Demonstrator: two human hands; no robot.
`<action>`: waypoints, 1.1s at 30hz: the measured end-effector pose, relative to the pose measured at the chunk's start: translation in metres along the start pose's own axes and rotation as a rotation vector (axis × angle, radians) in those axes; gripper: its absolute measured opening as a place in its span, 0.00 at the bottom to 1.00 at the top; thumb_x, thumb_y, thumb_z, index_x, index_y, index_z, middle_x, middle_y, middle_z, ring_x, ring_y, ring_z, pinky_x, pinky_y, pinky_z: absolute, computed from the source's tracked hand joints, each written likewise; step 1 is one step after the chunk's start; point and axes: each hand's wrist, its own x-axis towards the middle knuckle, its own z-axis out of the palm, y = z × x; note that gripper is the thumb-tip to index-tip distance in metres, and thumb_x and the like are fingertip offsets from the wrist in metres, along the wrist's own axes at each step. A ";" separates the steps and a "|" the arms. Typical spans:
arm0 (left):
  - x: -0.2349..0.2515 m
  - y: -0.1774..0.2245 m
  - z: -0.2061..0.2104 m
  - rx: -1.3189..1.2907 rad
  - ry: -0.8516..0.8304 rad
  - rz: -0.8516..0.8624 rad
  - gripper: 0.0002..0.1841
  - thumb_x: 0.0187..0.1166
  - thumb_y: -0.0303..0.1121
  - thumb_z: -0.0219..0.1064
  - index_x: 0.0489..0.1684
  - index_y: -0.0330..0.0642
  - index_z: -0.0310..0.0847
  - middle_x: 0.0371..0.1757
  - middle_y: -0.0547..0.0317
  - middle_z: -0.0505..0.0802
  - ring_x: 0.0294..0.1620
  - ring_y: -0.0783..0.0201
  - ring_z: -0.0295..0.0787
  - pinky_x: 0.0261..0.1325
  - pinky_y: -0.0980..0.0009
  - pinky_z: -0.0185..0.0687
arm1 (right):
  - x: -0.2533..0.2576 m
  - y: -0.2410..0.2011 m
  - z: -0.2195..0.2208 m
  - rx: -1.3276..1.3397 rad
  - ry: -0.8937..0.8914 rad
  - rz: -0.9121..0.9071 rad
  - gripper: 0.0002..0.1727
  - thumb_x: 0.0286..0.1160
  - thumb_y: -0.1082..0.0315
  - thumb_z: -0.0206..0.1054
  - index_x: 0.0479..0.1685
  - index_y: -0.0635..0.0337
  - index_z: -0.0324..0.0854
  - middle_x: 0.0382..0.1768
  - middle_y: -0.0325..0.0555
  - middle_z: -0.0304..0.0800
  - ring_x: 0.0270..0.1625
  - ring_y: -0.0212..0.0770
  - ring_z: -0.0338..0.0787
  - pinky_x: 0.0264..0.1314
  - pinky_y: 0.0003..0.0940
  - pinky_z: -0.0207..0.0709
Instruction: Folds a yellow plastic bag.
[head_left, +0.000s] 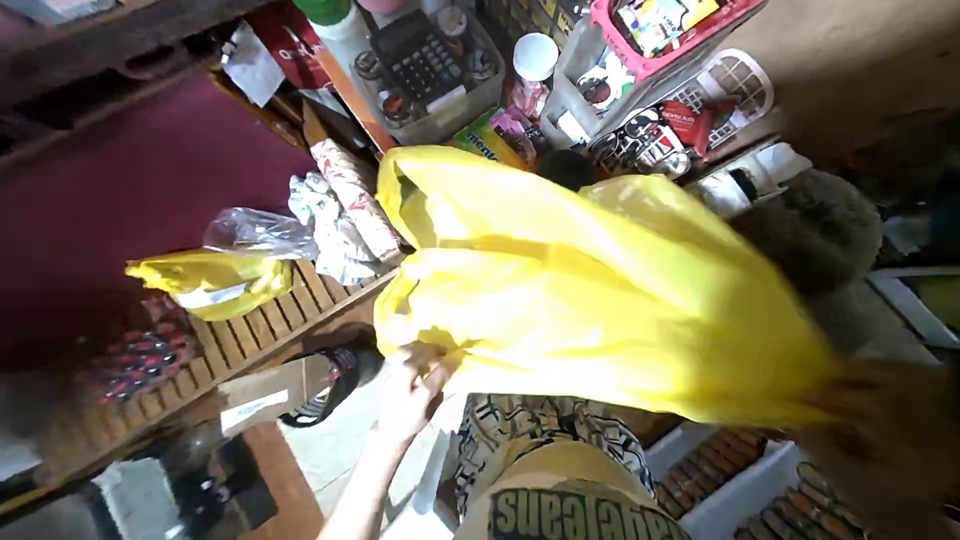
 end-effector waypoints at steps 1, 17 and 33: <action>-0.021 -0.003 0.015 0.031 -0.076 -0.074 0.08 0.80 0.28 0.61 0.51 0.48 0.82 0.46 0.50 0.88 0.52 0.55 0.88 0.59 0.63 0.85 | -0.013 0.007 0.037 0.068 -0.037 0.036 0.10 0.73 0.64 0.63 0.35 0.61 0.84 0.47 0.57 0.86 0.57 0.50 0.85 0.66 0.37 0.76; 0.013 -0.108 0.099 -1.235 0.415 -1.439 0.27 0.94 0.54 0.42 0.78 0.46 0.69 0.64 0.51 0.90 0.63 0.57 0.89 0.66 0.53 0.86 | 0.093 0.094 0.232 0.297 -0.715 -0.133 0.11 0.75 0.65 0.71 0.48 0.62 0.92 0.63 0.51 0.90 0.79 0.61 0.74 0.80 0.66 0.62; 0.088 -0.200 0.015 -1.224 0.680 -1.054 0.14 0.92 0.36 0.45 0.56 0.57 0.79 0.37 0.71 0.92 0.40 0.74 0.91 0.47 0.73 0.89 | 0.136 0.124 0.158 0.101 -0.311 0.047 0.16 0.81 0.65 0.69 0.45 0.77 0.85 0.43 0.72 0.90 0.49 0.71 0.91 0.56 0.68 0.81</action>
